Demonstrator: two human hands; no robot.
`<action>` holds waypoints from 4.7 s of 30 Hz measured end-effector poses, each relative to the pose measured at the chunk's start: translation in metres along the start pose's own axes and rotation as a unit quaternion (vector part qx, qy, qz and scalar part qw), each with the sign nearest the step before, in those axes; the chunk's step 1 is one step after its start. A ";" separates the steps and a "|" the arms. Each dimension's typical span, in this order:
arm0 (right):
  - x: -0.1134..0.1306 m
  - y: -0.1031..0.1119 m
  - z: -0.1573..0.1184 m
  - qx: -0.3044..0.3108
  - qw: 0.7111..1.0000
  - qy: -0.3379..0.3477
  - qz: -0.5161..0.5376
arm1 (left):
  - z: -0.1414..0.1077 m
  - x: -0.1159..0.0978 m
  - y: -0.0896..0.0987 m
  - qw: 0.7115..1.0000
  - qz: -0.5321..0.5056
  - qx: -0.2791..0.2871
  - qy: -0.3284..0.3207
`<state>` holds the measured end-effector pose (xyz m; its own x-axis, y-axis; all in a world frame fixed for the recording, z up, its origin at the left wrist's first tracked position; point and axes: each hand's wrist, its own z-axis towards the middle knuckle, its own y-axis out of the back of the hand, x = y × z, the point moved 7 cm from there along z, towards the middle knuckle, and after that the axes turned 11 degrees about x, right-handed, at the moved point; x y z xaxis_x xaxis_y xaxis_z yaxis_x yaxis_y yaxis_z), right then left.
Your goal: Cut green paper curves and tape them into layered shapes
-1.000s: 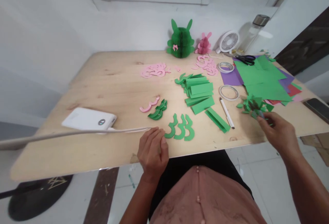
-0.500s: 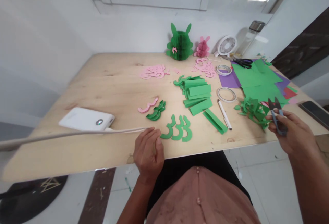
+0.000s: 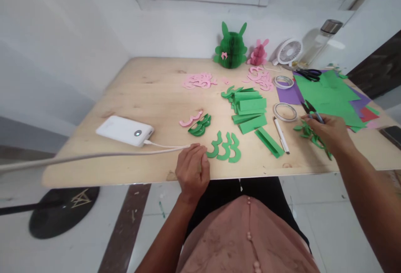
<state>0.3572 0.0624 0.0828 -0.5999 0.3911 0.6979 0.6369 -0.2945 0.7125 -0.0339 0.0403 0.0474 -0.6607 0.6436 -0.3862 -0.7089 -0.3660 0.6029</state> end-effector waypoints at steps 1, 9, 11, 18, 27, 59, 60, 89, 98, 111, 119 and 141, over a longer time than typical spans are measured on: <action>0.003 -0.003 0.005 0.012 0.999 0.004 -0.036 | 0.000 0.000 0.000 1.000 0.003 0.000 0.001; 0.021 -0.035 0.035 0.075 0.961 0.021 -0.264 | 0.000 -0.001 -0.003 1.000 0.019 0.013 0.001; 0.023 -0.044 0.039 0.090 0.951 0.032 -0.294 | 0.000 -0.001 -0.004 1.000 0.019 0.015 0.004; 0.026 -0.060 0.043 0.125 0.927 0.046 -0.351 | 0.000 0.001 -0.003 1.000 0.007 0.016 0.009; 0.026 -0.065 0.049 0.124 0.921 0.045 -0.366 | 0.002 -0.001 -0.002 1.000 0.005 0.023 0.019; 0.110 -0.104 -0.143 0.153 0.846 0.507 -0.051 | 0.008 -0.061 -0.069 0.489 -0.721 0.132 0.473; 0.108 -0.102 -0.143 0.144 0.852 0.502 -0.038 | 0.007 -0.059 -0.069 0.494 -0.719 0.121 0.474; 0.049 -0.105 -0.116 0.222 0.830 -0.033 0.511 | -0.012 -0.079 -0.085 0.313 -0.838 0.097 0.436; 0.055 -0.078 -0.122 0.165 0.902 0.040 0.397 | -0.032 -0.091 -0.096 0.299 -0.823 0.205 0.438; 0.057 -0.063 -0.130 0.208 0.933 0.114 0.270 | 0.008 -0.062 -0.036 0.714 -0.542 0.278 0.345; 0.072 -0.069 -0.135 0.206 0.943 0.146 0.217 | 0.011 -0.083 -0.051 0.689 -0.568 0.331 0.305; 0.074 -0.084 -0.128 0.220 0.962 0.131 0.097 | -0.013 -0.083 -0.073 0.510 -0.645 0.284 0.494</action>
<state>0.1968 0.0044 0.0841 -0.5139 0.1153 0.8501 0.8578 0.0798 0.5078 0.0693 0.0051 0.0258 0.2641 -0.6520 -0.7108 -0.7100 0.3674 -0.6008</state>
